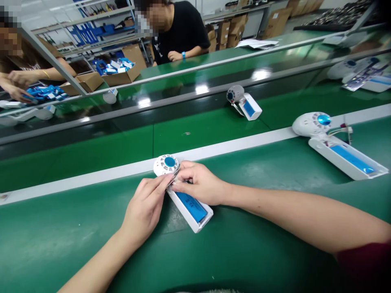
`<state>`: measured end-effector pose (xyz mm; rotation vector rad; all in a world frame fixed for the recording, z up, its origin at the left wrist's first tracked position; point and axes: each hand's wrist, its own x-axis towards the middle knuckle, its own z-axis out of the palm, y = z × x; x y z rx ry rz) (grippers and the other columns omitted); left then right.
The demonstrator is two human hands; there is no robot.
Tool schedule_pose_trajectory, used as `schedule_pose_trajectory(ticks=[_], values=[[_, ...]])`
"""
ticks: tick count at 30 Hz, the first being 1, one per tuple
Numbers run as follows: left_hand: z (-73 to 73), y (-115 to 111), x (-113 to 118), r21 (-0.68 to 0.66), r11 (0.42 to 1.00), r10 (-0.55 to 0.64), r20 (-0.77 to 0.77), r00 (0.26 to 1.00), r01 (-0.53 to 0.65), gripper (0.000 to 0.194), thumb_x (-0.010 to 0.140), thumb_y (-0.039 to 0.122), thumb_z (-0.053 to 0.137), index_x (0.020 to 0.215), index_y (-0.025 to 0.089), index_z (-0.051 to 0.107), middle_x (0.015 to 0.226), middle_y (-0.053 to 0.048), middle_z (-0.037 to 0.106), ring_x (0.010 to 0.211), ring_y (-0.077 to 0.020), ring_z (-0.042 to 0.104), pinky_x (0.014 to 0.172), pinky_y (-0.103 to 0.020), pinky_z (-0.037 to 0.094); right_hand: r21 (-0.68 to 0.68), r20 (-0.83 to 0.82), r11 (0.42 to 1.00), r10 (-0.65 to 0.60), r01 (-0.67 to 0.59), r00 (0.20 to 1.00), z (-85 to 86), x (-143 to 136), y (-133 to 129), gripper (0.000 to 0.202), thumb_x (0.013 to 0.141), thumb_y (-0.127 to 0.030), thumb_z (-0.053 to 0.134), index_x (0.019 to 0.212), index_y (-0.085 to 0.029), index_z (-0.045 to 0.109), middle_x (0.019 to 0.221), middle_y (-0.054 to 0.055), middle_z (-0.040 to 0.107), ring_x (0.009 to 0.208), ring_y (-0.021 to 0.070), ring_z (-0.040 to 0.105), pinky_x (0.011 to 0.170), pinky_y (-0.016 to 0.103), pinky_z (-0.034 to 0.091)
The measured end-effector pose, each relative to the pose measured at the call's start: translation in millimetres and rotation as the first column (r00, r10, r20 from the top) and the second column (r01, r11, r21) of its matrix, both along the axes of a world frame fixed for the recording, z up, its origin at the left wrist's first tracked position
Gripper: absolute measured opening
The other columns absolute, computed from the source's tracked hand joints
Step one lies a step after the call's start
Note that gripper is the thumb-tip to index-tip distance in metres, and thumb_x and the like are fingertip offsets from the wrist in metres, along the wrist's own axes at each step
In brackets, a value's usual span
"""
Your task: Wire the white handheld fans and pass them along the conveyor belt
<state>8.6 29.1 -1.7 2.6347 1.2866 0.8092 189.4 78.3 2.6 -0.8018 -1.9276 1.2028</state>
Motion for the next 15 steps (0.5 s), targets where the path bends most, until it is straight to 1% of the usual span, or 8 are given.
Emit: schedule_pose_trajectory(ticks=[2, 4, 7, 9, 12, 15], values=[[0.3, 0.6, 0.2, 0.037, 0.999, -0.004, -0.063, 0.998, 0.006, 0.056, 0.080, 0.003, 0.044, 0.131, 0.023, 0.031, 0.118, -0.007, 0.050, 0.094, -0.0173, 0.046, 0.081, -0.030, 0.042, 0.017, -0.004, 1.000, 0.004, -0.004, 1.000, -1.4, 0.2, -0.3, 0.025, 0.071, -0.013, 0.061, 0.050, -0.013, 0.048, 0.066, -0.002, 0.043, 0.065, 0.0077, 0.045, 0.060, 0.020, 0.037], [-0.3, 0.0, 1.8, 0.066, 0.998, 0.007, -0.090, 0.996, -0.001, 0.058, 0.079, 0.002, 0.044, 0.131, 0.022, 0.031, 0.117, -0.007, 0.051, 0.092, -0.0175, 0.047, 0.080, -0.031, 0.043, 0.046, 0.001, 0.999, -0.016, 0.016, 1.000, -2.3, 0.1, -1.1, 0.025, 0.071, -0.013, 0.061, 0.050, -0.013, 0.048, 0.064, -0.002, 0.042, 0.064, 0.0074, 0.044, 0.059, 0.020, 0.036], [-1.6, -2.2, 5.3, 0.067, 0.997, 0.034, -0.028, 0.999, -0.032, 0.057, 0.079, 0.002, 0.045, 0.130, 0.024, 0.032, 0.118, -0.007, 0.051, 0.093, -0.0172, 0.047, 0.081, -0.031, 0.042, 0.072, 0.015, 0.996, -0.054, 0.052, 0.998, -2.5, -0.4, -2.6, 0.025, 0.071, -0.014, 0.062, 0.050, -0.012, 0.049, 0.062, -0.003, 0.040, 0.060, 0.0067, 0.042, 0.057, 0.020, 0.035], [-2.3, -3.4, 7.1, 0.015, 0.998, 0.056, 0.060, 0.997, -0.057, 0.054, 0.081, 0.004, 0.044, 0.129, 0.026, 0.034, 0.117, -0.006, 0.051, 0.096, -0.0171, 0.048, 0.083, -0.032, 0.042, 0.042, 0.015, 0.995, -0.095, 0.094, 0.995, -2.5, -0.8, -2.9, 0.022, 0.070, -0.015, 0.064, 0.050, -0.012, 0.053, 0.061, -0.003, 0.040, 0.059, 0.0064, 0.041, 0.057, 0.020, 0.035], [-2.6, -4.2, 8.2, -0.108, 0.991, 0.095, 0.176, 0.980, -0.077, 0.047, 0.082, 0.007, 0.043, 0.125, 0.027, 0.039, 0.116, -0.004, 0.052, 0.101, -0.0167, 0.048, 0.085, -0.031, 0.041, -0.038, 0.007, 0.989, -0.143, 0.143, 0.990, -3.6, -0.8, -1.7, 0.016, 0.067, -0.017, 0.067, 0.054, -0.013, 0.059, 0.061, -0.004, 0.041, 0.057, 0.0063, 0.041, 0.057, 0.020, 0.035], [-2.1, -4.5, 8.4, -0.180, 0.980, 0.126, 0.219, 0.967, -0.087, 0.044, 0.083, 0.009, 0.044, 0.123, 0.026, 0.042, 0.116, -0.003, 0.052, 0.104, -0.0156, 0.048, 0.089, -0.030, 0.039, -0.038, 0.010, 0.995, -0.091, 0.092, 0.996, -5.1, 0.7, 0.2, 0.014, 0.069, -0.016, 0.065, 0.056, -0.013, 0.060, 0.063, -0.003, 0.043, 0.060, 0.0070, 0.044, 0.060, 0.021, 0.036]])
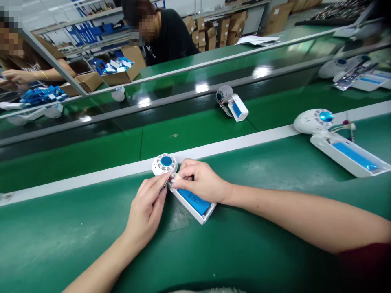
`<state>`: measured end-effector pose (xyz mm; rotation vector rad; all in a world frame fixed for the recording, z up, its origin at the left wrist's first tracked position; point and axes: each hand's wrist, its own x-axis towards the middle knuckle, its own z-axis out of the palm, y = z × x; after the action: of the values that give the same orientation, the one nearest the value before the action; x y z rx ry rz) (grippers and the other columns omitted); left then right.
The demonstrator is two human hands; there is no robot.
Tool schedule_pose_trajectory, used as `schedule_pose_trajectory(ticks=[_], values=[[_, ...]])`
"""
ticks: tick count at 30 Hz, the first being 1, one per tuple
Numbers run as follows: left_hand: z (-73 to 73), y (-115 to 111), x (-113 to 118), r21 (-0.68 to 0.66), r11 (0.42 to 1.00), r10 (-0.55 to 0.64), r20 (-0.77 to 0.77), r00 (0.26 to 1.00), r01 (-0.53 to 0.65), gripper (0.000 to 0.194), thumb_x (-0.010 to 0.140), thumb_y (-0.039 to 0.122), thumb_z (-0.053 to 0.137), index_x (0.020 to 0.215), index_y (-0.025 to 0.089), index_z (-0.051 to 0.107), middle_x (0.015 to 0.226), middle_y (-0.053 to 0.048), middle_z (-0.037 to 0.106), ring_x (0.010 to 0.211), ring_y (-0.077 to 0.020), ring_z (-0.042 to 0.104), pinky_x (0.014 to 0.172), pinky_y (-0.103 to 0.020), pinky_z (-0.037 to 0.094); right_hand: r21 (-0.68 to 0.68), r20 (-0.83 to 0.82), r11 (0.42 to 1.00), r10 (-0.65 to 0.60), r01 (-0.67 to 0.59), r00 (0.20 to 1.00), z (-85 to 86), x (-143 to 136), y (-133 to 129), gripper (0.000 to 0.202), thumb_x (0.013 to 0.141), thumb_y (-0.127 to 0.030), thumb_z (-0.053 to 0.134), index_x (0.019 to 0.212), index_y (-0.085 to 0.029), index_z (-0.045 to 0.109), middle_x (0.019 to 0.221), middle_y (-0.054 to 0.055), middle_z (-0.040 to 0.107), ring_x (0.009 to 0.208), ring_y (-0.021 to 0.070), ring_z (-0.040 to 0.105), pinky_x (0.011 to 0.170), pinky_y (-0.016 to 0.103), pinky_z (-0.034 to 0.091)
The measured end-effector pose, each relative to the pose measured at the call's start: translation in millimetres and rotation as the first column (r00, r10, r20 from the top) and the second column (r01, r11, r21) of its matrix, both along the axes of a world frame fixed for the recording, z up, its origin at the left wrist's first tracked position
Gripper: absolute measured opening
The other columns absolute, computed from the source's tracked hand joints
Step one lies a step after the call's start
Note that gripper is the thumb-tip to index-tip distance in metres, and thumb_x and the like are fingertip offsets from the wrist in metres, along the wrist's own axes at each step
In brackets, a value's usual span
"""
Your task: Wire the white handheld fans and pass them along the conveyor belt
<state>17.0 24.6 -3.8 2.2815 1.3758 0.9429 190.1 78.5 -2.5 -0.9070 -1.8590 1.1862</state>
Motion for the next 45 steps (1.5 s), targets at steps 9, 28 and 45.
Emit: schedule_pose_trajectory(ticks=[9, 28, 45], values=[[-0.5, 1, -2, 0.062, 0.998, 0.016, -0.060, 0.998, -0.012, 0.045, 0.082, 0.007, 0.045, 0.123, 0.025, 0.042, 0.115, -0.003, 0.051, 0.104, -0.0135, 0.048, 0.090, -0.026, 0.039, 0.022, -0.023, 1.000, -0.002, 0.002, 1.000, -3.2, 1, -4, 0.020, 0.076, -0.016, 0.055, 0.057, -0.013, 0.051, 0.068, -0.002, 0.041, 0.063, 0.0075, 0.042, 0.060, 0.021, 0.037], [-2.6, -1, -1, 0.281, 0.959, 0.030, -0.265, 0.964, 0.047, 0.056, 0.077, 0.001, 0.048, 0.129, 0.019, 0.036, 0.117, -0.010, 0.051, 0.095, -0.0178, 0.049, 0.081, -0.031, 0.044, 0.083, 0.003, 0.996, 0.036, -0.036, 0.999, -2.0, 1, -5, 0.025, 0.077, -0.013, 0.054, 0.053, -0.013, 0.045, 0.064, -0.003, 0.037, 0.059, 0.0070, 0.039, 0.058, 0.021, 0.035], [13.8, 61, -59, 0.477, 0.879, 0.353, -0.655, 0.668, 0.003, 0.049, 0.080, 0.005, 0.034, 0.126, 0.017, 0.040, 0.112, -0.013, 0.054, 0.088, -0.0251, 0.050, 0.071, -0.040, 0.048, 0.306, 0.359, 0.940, -0.261, 0.151, 0.896, 9.8, 5, 43, 0.025, 0.078, -0.027, 0.054, 0.101, -0.017, 0.053, 0.097, 0.007, 0.049, 0.090, 0.0184, 0.048, 0.080, 0.035, 0.040]])
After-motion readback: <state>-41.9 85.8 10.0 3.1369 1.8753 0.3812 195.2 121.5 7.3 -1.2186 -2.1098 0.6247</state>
